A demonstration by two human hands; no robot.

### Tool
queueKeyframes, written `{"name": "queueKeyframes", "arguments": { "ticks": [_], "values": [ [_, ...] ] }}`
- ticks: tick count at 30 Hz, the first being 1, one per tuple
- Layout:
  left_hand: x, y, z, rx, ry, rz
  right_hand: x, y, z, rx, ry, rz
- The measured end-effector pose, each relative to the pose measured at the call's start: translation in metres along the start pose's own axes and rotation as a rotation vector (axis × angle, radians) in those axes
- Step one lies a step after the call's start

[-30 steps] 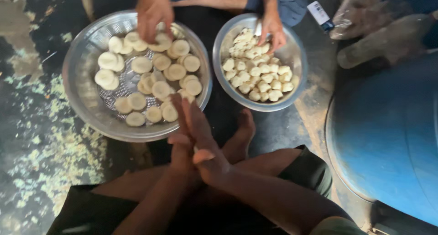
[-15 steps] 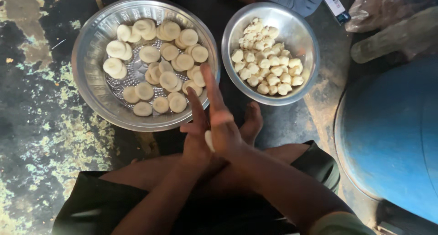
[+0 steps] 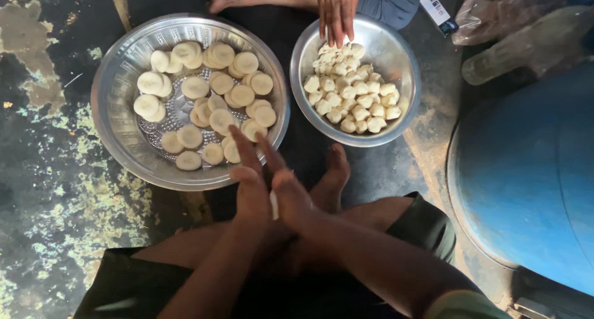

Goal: The person sits on the floor and repeatedly takes small pieces of dough from a metal bowl, rolls them between their palms to form smooth discs, and places them into a perforated metal tray. Another person works alongside, performing the same task.

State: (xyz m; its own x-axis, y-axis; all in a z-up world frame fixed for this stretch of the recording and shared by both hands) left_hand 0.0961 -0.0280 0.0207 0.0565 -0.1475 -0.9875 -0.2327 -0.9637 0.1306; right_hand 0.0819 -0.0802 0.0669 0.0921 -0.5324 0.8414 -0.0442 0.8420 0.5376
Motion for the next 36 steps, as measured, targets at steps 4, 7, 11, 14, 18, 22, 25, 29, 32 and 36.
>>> {"name": "queueKeyframes", "arguments": {
  "ticks": [4,7,11,14,18,22,25,29,32,36],
  "values": [
    [-0.022,0.002,0.013,0.014,0.168,-0.368,-0.013,-0.030,0.012,-0.008,-0.103,-0.013],
    [-0.036,0.012,0.009,0.029,0.236,-0.403,-0.027,-0.054,0.002,-0.243,-0.103,0.018],
    [-0.002,-0.011,-0.009,-0.132,-0.097,0.239,-0.034,-0.023,0.001,0.036,-0.017,0.265],
    [0.038,-0.014,0.007,-0.176,-0.316,0.419,-0.021,-0.032,0.008,-0.051,0.045,0.508],
    [0.064,0.013,0.016,-0.106,-0.514,0.464,0.066,-0.045,-0.013,-0.218,-0.368,0.727],
    [0.070,0.020,0.003,-0.105,-0.560,0.581,0.040,-0.098,-0.009,-0.585,0.451,1.425],
    [0.075,-0.008,0.002,-0.258,-0.557,0.601,0.053,-0.023,0.000,-0.197,-0.497,1.067],
    [0.060,-0.024,-0.003,-0.242,-0.460,0.463,0.039,-0.021,0.003,-0.156,-0.531,1.181],
    [0.046,-0.032,-0.008,-0.277,-0.303,0.403,0.026,-0.053,-0.009,-0.265,-0.254,0.871],
    [0.062,-0.051,-0.011,-0.476,-0.343,0.438,-0.013,-0.055,-0.001,-0.247,0.055,0.590]
  ]
}}
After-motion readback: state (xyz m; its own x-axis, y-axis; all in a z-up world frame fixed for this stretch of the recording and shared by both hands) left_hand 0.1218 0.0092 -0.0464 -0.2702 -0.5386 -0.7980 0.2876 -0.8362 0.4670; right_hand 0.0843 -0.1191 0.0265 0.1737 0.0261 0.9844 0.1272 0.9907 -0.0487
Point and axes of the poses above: each hand's wrist, its own z-axis away from the middle knuckle, its own y-axis out of the palm, x = y × z, the point moved 9 cm from there along -z, towards the middle knuckle, and after that the axes turned 4 degrees about -x, right-handed, at the moved point
